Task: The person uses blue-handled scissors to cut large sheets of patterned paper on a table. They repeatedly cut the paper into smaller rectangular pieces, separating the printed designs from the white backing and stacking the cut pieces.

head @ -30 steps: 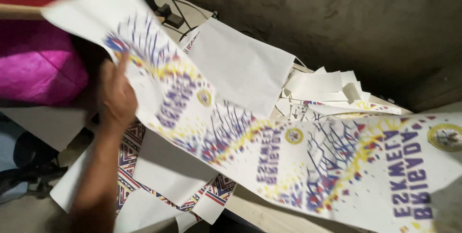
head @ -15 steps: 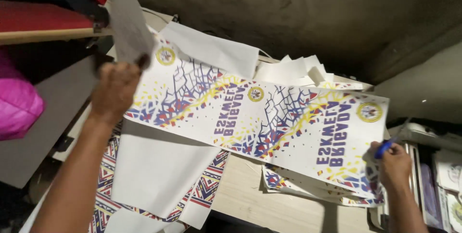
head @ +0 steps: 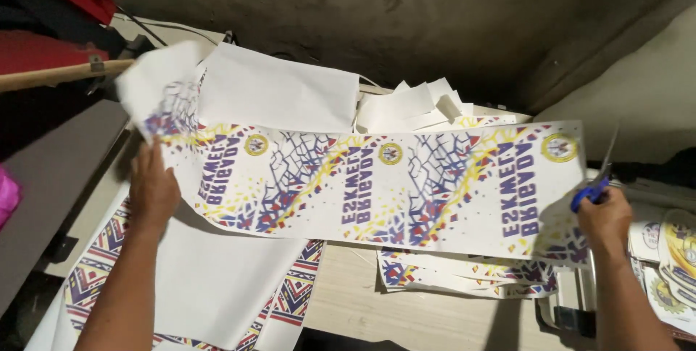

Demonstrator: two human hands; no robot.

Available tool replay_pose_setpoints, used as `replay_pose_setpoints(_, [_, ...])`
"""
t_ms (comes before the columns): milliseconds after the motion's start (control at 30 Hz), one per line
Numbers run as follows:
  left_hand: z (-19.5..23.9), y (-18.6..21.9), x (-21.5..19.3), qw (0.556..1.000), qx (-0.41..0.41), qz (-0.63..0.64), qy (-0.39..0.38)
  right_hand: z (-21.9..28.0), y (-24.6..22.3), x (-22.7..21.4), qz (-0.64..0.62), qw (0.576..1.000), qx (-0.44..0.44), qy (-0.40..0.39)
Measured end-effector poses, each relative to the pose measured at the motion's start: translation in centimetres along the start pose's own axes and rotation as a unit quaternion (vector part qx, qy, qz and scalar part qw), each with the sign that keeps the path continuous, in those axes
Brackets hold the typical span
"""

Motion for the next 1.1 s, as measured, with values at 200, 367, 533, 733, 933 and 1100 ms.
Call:
replay_pose_setpoints(200, [-0.2, -2.2, 3.1, 0.996, 0.04, 0.048, 0.056, 0.9, -2.7, -1.8, 0.035, 0.999, 0.03, 0.005])
replay_pose_setpoints(367, [4.8, 2.8, 1.4, 0.97, 0.058, -0.052, 0.232, 4.8, -7.3, -1.5, 0.147, 0.987, -0.055, 0.04])
replay_pose_setpoints(533, [8.9, 6.1, 16.9, 0.976, 0.005, 0.215, 0.037, 9.2, -1.4, 8.8, -0.015, 0.988, -0.074, -0.136])
replay_pose_setpoints(733, [18.3, 17.6, 33.6, 0.659, -0.187, 0.662, -0.305, 22.6, 1.5, 22.3, -0.292, 0.851, 0.081, -0.429])
replay_pose_setpoints(933, [18.5, 19.1, 41.5, 0.416, -0.163, 0.863, -0.235, 30.9, -3.1, 20.6, -0.37, 0.731, 0.227, -0.526])
replay_pose_setpoints(1100, [17.8, 23.4, 42.2, 0.455, -0.183, 0.838, -0.239, 32.8, -2.4, 20.5, -0.375, 0.704, 0.27, -0.539])
Point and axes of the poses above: each hand's wrist, its own z-axis away from the middle knuckle, its own x-axis out of the palm, y = z × x, the point moved 8 cm from there along -z, towards the middle knuckle, and after that the axes turned 11 degrees about -y, right-handed, at the moved point
